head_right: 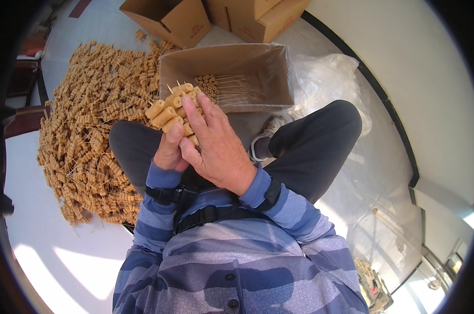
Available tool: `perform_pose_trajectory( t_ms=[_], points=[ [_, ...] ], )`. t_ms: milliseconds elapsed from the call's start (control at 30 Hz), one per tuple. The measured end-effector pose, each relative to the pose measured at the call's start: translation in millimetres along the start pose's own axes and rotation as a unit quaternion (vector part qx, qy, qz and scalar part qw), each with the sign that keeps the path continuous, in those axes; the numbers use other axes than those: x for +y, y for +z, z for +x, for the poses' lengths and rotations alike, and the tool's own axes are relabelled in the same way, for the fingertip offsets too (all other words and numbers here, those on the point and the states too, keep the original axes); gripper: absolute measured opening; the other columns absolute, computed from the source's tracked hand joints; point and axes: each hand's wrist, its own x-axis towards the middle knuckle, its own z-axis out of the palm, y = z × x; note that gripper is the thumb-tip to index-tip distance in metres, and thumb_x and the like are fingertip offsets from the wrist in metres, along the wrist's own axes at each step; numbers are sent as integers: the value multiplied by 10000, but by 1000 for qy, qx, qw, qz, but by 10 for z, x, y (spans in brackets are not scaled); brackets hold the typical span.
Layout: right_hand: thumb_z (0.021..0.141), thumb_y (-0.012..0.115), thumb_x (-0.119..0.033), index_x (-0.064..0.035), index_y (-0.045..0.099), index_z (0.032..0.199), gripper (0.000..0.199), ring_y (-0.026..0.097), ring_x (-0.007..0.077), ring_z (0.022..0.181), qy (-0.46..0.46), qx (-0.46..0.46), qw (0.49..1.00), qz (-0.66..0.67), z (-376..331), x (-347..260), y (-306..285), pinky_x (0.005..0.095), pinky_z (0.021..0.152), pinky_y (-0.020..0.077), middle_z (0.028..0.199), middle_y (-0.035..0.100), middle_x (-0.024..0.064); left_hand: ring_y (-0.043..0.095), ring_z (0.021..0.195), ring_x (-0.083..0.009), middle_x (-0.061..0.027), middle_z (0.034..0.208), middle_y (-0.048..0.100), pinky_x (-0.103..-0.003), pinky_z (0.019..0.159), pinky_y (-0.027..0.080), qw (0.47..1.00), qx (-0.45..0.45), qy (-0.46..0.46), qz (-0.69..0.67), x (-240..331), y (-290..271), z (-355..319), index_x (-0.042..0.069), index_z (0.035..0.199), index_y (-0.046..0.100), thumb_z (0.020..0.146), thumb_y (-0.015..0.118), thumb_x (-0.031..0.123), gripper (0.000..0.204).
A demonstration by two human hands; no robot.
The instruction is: The person sits on the floor and repeatedly picks up small ring-shaped snacks and wooden skewers, threads the snacks onto the skewers, and places the completed skewers into a cardboard box. The person handles the items by hand and organizes them in the box.
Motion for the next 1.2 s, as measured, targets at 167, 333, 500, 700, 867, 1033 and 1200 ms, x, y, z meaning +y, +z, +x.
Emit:
perform_pose_trajectory(
  t_ms=[167,333,500,700,867,1033,1200],
  points=[
    [956,562,-275,-36,272,1558,709,340,477,1395,29,-2,999,46,-14,56,59,482,1173,301,1531,312,308,493,1332,-233,-93,1456,488,-395,1120,417,997,-45,33,-59,-61,27,37,35,1496,360,946,675,415,739],
    [969,536,-263,-15,250,1558,700,271,454,1446,35,33,994,100,-37,98,163,484,1198,242,1562,263,299,483,1347,-252,-112,1466,490,-403,1136,400,995,35,52,-75,-68,53,65,41,1488,387,947,647,398,698],
    [978,524,-262,6,238,1554,697,245,450,1465,48,33,989,137,-69,156,154,478,1205,226,1571,253,295,495,1328,-241,-104,1445,497,-391,1134,398,999,8,34,-39,-27,6,75,26,1486,371,904,703,380,757],
    [993,512,-282,8,231,1554,691,256,454,1461,38,5,988,147,-91,265,92,471,1210,217,1566,262,300,514,1293,-209,-83,1399,510,-371,1102,423,1000,1,-16,-7,-18,-41,136,24,1487,351,879,757,321,789],
    [1013,492,-310,16,221,1554,687,232,453,1477,50,20,984,170,-61,325,23,468,1214,211,1573,253,299,530,1271,-203,-89,1376,526,-367,1078,443,998,3,-47,51,49,4,286,24,1461,383,878,763,298,748],
    [1005,521,-384,33,205,1553,758,206,447,1492,56,23,981,184,14,402,-56,466,1216,203,1575,235,317,539,1256,-212,-107,1357,535,-375,1069,451,990,4,-64,122,184,96,470,9,1436,400,883,744,267,701],
    [996,535,-462,31,188,1558,824,194,418,1504,87,20,982,167,-2,514,-172,445,1221,182,1593,208,296,543,1243,-215,-121,1353,529,-377,1056,465,976,19,-64,208,390,258,737,-7,1448,381,876,730,237,713]
  ],
)
